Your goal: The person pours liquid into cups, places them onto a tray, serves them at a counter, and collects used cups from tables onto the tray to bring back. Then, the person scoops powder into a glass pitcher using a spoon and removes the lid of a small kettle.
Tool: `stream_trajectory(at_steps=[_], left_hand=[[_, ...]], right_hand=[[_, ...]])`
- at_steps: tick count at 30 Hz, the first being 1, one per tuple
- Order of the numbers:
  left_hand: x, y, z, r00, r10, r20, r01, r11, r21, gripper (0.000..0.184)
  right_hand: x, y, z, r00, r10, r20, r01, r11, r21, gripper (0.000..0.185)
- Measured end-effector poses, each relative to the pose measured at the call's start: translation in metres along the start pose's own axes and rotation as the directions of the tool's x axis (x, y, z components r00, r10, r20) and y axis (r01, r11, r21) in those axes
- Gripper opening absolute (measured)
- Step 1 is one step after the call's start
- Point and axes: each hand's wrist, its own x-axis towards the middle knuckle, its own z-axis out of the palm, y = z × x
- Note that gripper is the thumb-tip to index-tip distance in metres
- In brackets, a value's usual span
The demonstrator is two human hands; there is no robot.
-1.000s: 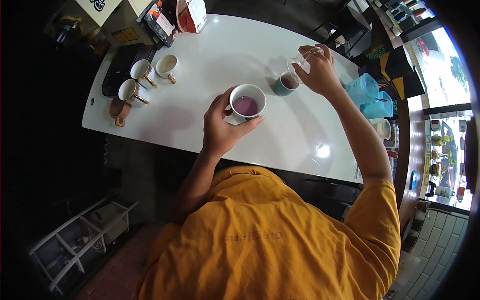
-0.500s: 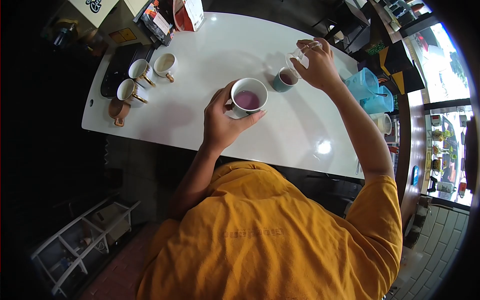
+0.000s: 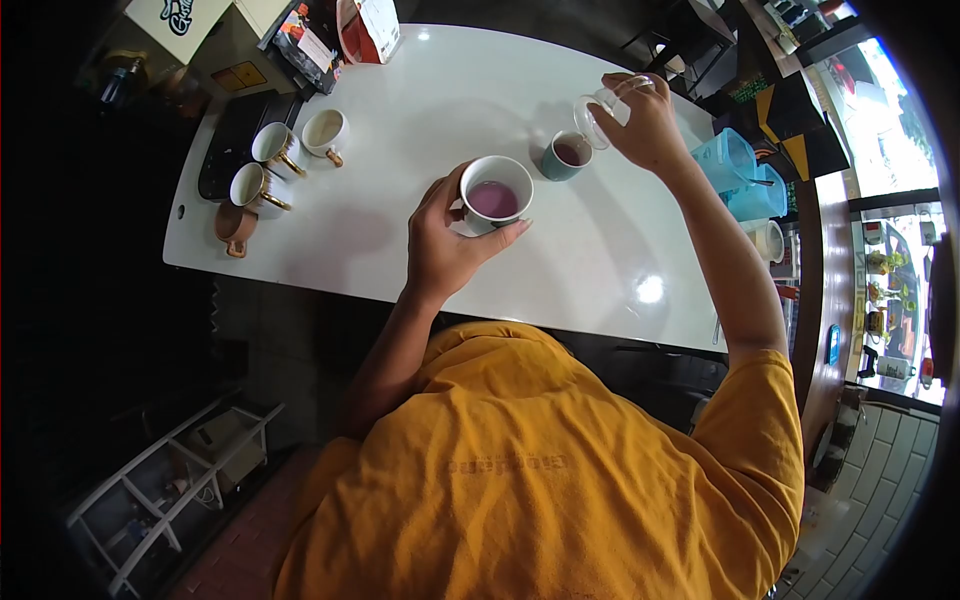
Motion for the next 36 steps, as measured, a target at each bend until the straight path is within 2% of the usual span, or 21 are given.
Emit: stream_trajectory(at_steps=[5,9,11,14,16,17,19,20,21,23,24,27,28,31,35,36], left_hand=[[0.002,0.002,0.004,1.000,-0.028,0.014,0.028,1.000,0.000,0.061],[0.007,0.001,0.007,0.999,-0.021,0.043,0.021,1.000,-0.013,0.063],[0.008,-0.002,0.012,1.000,-0.026,-0.014,0.025,0.997,-0.079,0.064],[0.012,0.000,0.015,1.000,-0.029,0.008,0.030,0.999,-0.045,0.065],[0.016,0.006,0.017,0.998,-0.029,0.059,0.030,1.000,-0.005,0.065],[0.018,0.009,0.017,0.994,-0.034,0.106,0.030,0.999,0.037,0.065],[0.022,0.015,0.020,0.991,-0.039,0.125,0.034,0.999,0.041,0.065],[0.023,0.017,0.021,0.989,-0.047,0.141,0.041,0.998,0.048,0.065],[0.024,0.018,0.023,0.988,-0.046,0.144,0.040,0.998,0.046,0.065],[0.025,0.019,0.027,0.988,-0.026,0.154,0.026,1.000,0.001,0.065],[0.026,0.019,0.028,0.987,-0.024,0.156,0.025,1.000,-0.001,0.065],[0.026,0.020,0.031,0.989,-0.006,0.146,0.008,1.000,-0.015,0.065],[0.026,0.020,0.031,0.988,-0.009,0.155,0.009,1.000,-0.002,0.064],[0.026,0.021,0.031,0.984,-0.018,0.177,0.016,1.000,0.012,0.062],[0.027,0.025,0.030,0.981,0.001,0.194,-0.001,1.000,-0.001,0.058],[0.027,0.026,0.029,0.981,0.001,0.195,0.000,1.000,-0.001,0.058]], right_hand=[[0.008,0.002,-0.033,0.992,0.024,-0.123,-0.010,0.993,0.115,0.038],[0.014,-0.012,-0.068,0.986,0.059,-0.153,-0.022,0.971,0.237,0.039],[0.013,-0.023,-0.088,0.992,0.073,-0.104,-0.041,0.960,0.278,0.033],[0.015,-0.051,-0.116,0.996,0.043,-0.083,-0.015,0.950,0.313,0.033],[0.015,-0.063,-0.130,0.984,-0.138,-0.114,0.163,0.952,0.257,0.034],[0.015,-0.067,-0.134,0.984,-0.135,-0.115,0.161,0.954,0.255,0.034],[0.015,-0.077,-0.143,0.930,-0.334,-0.153,0.359,0.914,0.191,0.036],[0.014,-0.106,-0.166,0.950,-0.299,-0.092,0.312,0.921,0.234,0.042],[0.014,-0.103,-0.163,0.951,-0.297,-0.091,0.310,0.922,0.232,0.042],[0.017,-0.096,-0.152,0.869,-0.453,-0.198,0.492,0.833,0.252,0.044],[0.017,-0.096,-0.151,0.846,-0.498,-0.193,0.531,0.820,0.214,0.046],[0.016,-0.106,-0.155,0.834,-0.538,-0.123,0.551,0.808,0.207,0.046],[0.015,-0.111,-0.159,0.806,-0.579,-0.121,0.592,0.794,0.139,0.046],[0.013,-0.116,-0.162,0.779,-0.620,-0.095,0.627,0.772,0.101,0.046],[0.011,-0.116,-0.157,0.801,-0.588,-0.111,0.598,0.778,0.193,0.044],[0.012,-0.115,-0.154,0.765,-0.623,-0.161,0.644,0.744,0.182,0.042]])
